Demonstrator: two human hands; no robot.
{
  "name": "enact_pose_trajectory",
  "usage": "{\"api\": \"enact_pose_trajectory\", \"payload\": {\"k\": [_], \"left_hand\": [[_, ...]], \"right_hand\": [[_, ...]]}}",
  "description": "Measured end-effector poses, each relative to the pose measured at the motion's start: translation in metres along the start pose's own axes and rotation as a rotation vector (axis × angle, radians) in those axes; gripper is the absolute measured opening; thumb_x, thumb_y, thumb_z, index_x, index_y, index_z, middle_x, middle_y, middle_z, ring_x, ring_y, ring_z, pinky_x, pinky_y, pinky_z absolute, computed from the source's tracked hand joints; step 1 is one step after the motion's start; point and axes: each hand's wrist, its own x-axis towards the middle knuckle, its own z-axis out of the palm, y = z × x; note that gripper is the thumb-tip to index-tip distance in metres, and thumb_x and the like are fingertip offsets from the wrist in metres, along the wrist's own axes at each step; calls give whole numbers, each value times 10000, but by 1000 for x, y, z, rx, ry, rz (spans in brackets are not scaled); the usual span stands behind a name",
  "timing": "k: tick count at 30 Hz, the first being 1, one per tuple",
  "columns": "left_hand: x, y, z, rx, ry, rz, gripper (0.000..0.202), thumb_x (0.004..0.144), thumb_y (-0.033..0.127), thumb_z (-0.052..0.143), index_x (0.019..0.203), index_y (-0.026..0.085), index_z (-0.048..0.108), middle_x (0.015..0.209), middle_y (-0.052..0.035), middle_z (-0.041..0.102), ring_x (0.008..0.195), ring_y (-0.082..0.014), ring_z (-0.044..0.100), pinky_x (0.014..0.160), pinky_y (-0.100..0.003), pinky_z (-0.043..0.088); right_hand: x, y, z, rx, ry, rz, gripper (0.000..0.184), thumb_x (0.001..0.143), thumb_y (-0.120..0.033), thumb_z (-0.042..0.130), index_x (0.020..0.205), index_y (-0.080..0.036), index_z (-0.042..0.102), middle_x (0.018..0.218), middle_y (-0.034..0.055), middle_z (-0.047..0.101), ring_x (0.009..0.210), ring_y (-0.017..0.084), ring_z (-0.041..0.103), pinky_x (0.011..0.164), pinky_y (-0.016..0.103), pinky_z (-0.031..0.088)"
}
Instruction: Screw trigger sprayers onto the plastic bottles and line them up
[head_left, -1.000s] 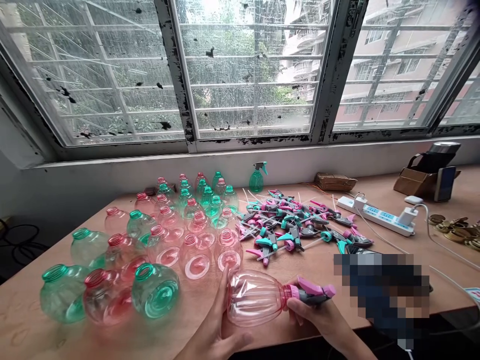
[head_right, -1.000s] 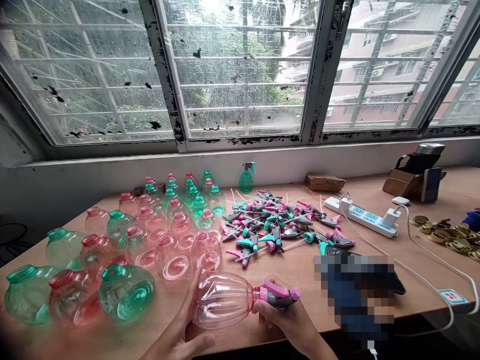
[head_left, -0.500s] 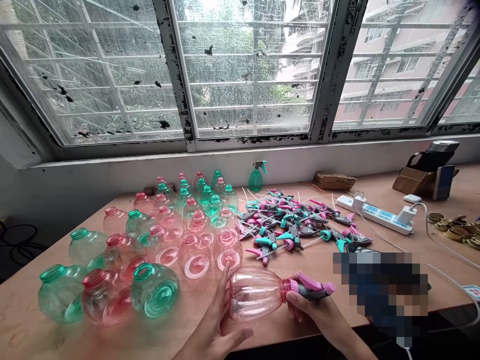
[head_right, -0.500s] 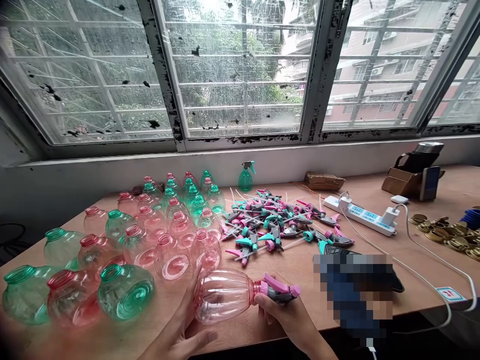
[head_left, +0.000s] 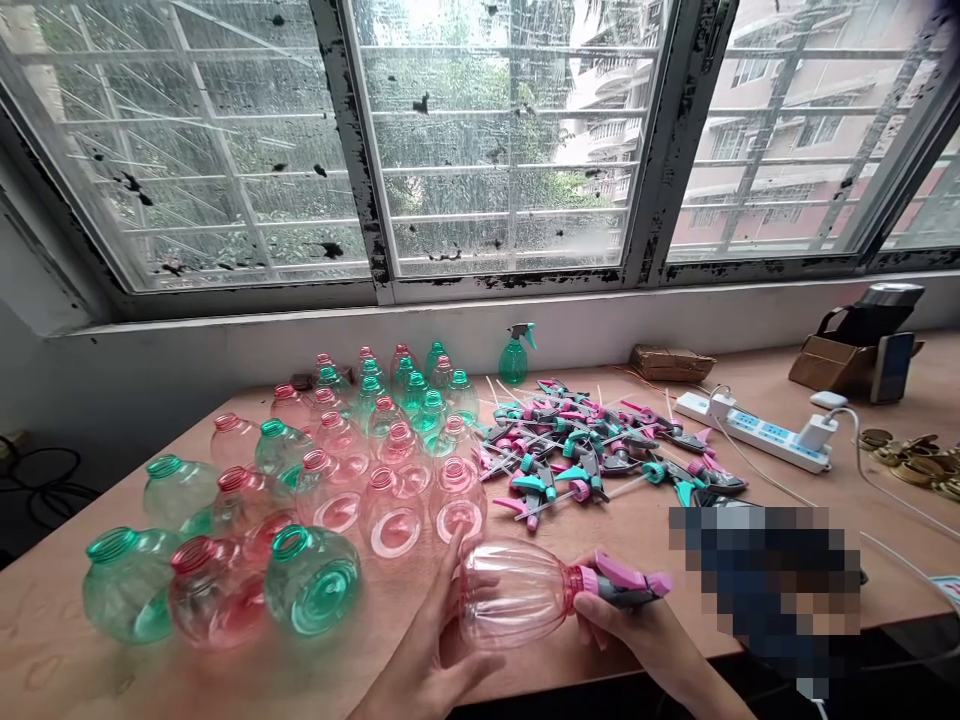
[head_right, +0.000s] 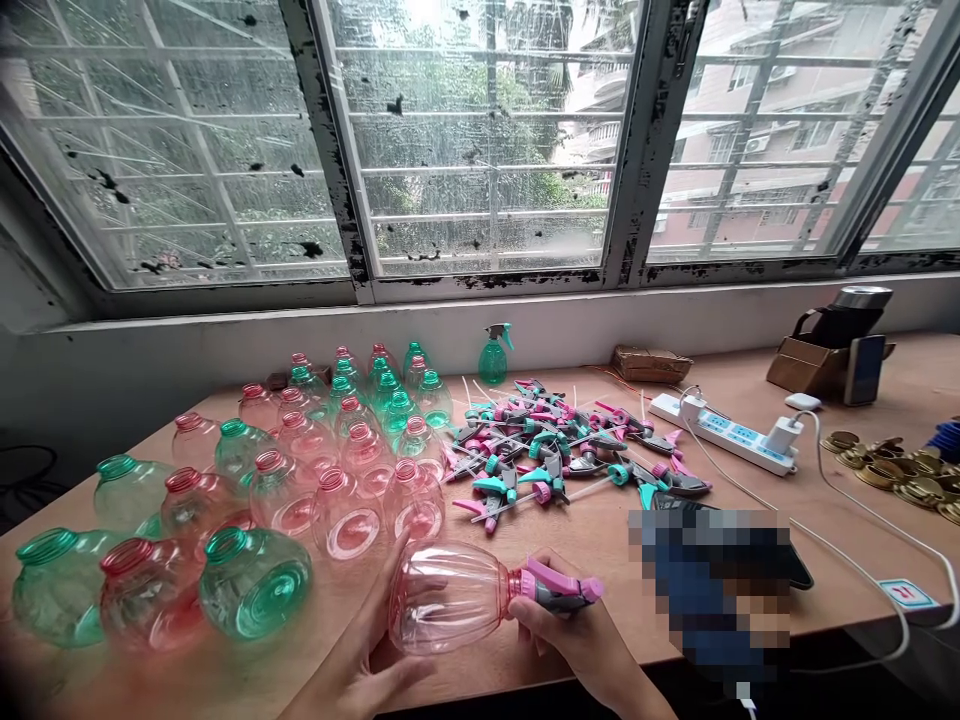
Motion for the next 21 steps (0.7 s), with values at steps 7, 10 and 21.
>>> {"api": "enact_pose_trajectory", "payload": {"k": [7,10,21], "left_hand": [[-1,-2,-1,-32,-5,-54,906,927,407,672,1593,412,57,1710,-18,189,1562,-305,183,1283,-508,118],[1,0,-1,40,0,2,884,956,381,634,1579,458,13,1724,12,108,1561,-301,189,1285,-508,110],[-3,12,1,46,39,-51,923,885,452,712,1595,381,127,1714,-7,180,1578,-287,114,1290,-488,50]], "right_hand": [[1,0,0,12,-22,5,335,816,-489,765,872,-204,598,579,-33,667,493,125,511,493,249,396],[0,0,-1,24,-31,-5,326,831,-484,752,877,-205,591,574,-35,664,500,126,513,505,250,406],[0,0,-3,11,-100,-2,288,828,-438,773,850,-203,608,609,-18,687,527,128,543,511,241,416]]}}
